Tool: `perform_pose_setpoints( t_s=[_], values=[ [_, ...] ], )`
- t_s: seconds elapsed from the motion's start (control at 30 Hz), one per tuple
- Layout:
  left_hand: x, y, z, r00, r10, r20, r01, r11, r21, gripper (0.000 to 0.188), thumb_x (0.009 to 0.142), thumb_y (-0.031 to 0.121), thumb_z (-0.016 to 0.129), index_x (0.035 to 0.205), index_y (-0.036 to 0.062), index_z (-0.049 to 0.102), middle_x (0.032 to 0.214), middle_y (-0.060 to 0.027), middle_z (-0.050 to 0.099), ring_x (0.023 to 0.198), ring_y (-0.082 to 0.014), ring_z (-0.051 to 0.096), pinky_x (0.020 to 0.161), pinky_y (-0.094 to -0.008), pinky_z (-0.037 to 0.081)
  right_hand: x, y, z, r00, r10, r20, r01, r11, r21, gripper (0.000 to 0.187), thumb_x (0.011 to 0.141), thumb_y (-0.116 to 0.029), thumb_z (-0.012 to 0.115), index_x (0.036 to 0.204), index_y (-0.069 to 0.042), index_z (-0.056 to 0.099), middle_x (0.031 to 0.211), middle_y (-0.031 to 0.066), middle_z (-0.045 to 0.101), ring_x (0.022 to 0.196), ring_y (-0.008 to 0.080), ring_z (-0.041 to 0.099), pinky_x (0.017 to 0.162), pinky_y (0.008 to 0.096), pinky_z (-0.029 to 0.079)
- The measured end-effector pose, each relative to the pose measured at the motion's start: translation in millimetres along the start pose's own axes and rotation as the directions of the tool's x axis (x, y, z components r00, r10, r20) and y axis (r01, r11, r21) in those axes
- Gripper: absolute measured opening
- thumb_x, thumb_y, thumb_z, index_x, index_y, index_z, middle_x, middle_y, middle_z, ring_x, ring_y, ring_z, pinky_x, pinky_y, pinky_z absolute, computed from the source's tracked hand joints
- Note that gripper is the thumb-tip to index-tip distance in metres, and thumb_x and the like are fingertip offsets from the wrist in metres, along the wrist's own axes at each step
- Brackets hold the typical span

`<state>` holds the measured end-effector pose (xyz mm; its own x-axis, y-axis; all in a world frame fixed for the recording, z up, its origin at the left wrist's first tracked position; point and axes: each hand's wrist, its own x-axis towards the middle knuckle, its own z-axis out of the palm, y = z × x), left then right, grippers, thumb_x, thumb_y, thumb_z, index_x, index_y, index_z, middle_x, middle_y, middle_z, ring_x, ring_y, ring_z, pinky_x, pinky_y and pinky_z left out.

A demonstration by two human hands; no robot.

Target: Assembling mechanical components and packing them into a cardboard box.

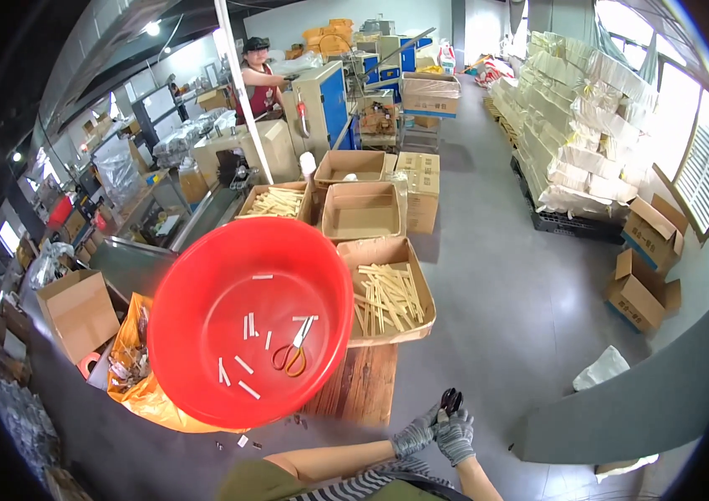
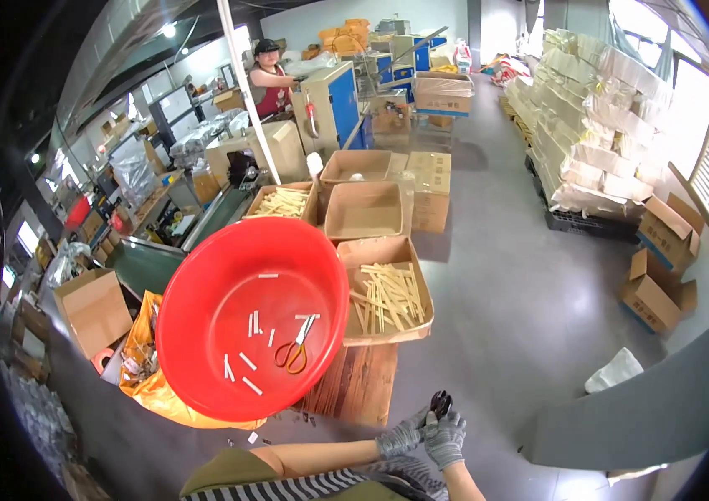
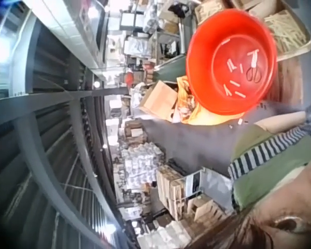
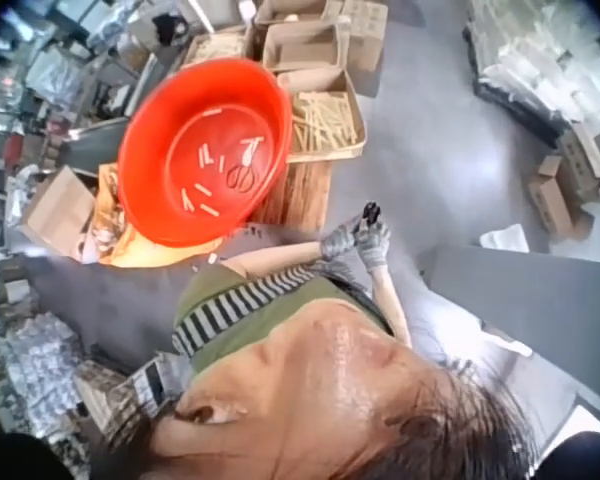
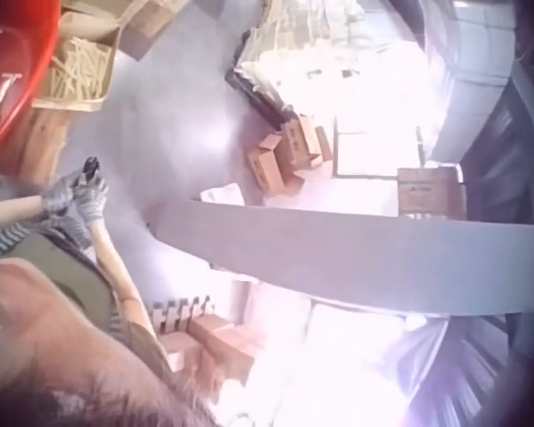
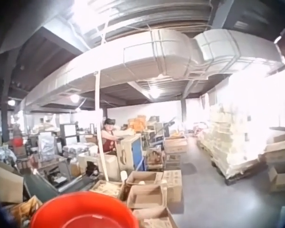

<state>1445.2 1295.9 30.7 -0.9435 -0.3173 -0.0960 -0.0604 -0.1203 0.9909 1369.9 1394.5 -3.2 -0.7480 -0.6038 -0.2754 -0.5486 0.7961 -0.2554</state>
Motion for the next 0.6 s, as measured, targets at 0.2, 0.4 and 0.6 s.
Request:
perform_pose_setpoints(
  t_s=[0.2,0.4,0.6],
  values=[
    [75.3,-48.3,27.8,0.978,-0.198,0.069,0.206,0.966,-0.154,0.036,0.085,0.019,0.056,0.116,0.0039,0.045,0.088,-0.0031,0.057,0.072,-0.0135,0.053,0.066,-0.0274,0.045,72.6,46.5,-53.2,0.984,-0.008,0.175,-0.111,0.745,0.658,0.049,0.085,-0.028,0.048,0.127,-0.005,0.038,0.107,0.0233,0.053,0.094,0.0347,0.054,0.078,0.0432,0.044],
    [196.2,-73.7,71.8,0.876,-0.074,0.476,0.429,0.567,-0.703,0.033,0.090,0.026,0.052,0.114,0.0036,0.050,0.095,-0.0051,0.059,0.084,-0.0113,0.053,0.073,-0.0246,0.043,182.7,141.0,-102.3,0.962,-0.228,-0.149,0.267,0.901,0.342,0.027,0.082,-0.012,0.053,0.108,-0.005,0.053,0.084,0.0146,0.062,0.077,0.0247,0.062,0.070,0.0351,0.048],
    [347.7,-49.3,108.2,0.888,-0.130,0.441,0.324,0.858,-0.399,0.029,0.091,0.023,0.050,0.113,0.0036,0.051,0.096,-0.0056,0.060,0.085,-0.0149,0.054,0.075,-0.0262,0.043,277.4,189.7,-170.5,0.962,-0.119,-0.247,0.237,0.814,0.531,0.028,0.084,-0.012,0.049,0.110,-0.002,0.051,0.081,0.0122,0.059,0.073,0.0216,0.058,0.069,0.0326,0.047]
  ],
)
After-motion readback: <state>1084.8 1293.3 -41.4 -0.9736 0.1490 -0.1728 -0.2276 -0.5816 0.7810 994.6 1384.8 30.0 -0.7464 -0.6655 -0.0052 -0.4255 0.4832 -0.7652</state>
